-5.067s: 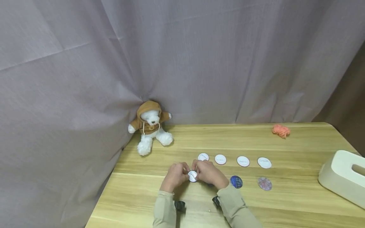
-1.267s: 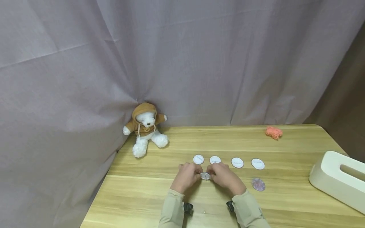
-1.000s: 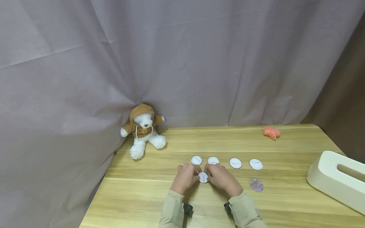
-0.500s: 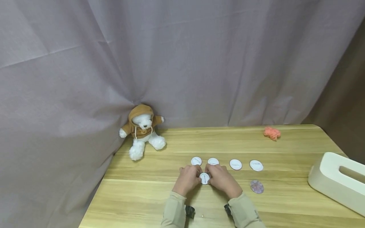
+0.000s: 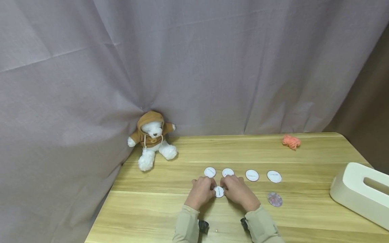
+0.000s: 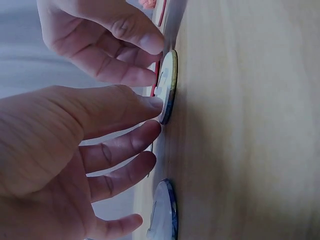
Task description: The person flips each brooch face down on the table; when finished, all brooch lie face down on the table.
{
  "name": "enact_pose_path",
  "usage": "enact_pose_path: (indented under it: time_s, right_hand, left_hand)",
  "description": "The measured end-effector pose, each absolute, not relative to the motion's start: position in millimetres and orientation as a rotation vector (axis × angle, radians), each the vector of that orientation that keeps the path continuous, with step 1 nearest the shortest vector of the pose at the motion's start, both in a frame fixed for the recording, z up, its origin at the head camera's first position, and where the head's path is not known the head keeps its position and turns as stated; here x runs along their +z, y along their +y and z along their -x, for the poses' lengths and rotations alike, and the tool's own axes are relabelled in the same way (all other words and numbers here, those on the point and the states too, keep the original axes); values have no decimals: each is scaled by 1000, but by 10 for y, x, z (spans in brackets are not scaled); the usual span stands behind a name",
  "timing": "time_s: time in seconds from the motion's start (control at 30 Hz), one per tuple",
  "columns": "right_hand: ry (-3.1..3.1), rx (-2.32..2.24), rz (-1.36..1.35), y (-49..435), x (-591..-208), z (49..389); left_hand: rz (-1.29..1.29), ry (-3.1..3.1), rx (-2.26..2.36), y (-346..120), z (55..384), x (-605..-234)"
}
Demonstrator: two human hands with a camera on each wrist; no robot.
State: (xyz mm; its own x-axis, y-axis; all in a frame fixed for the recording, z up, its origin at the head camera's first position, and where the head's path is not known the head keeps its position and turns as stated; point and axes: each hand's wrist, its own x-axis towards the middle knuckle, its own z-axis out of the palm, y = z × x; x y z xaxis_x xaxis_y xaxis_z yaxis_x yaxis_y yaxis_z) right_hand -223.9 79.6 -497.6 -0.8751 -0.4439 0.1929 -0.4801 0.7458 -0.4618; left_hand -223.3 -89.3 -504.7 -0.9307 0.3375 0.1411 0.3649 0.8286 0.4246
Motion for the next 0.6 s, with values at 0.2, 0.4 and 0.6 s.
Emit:
enact_pose_path:
  time_s: [0.2,0.4,0.6]
  right_hand:
    - [-2828,840,-757,921,-4929,2235]
    - [-2850,823,-717,996,-4872,2222]
    - [-2910,783,-619,1104,-4864,2149]
  left_hand:
    - [562,-2917,-675,-854,2234,-5034]
    - [542,-2908,-692,-774,2224,-4982]
    - [575,-2937,-704,-654,2203,-4959]
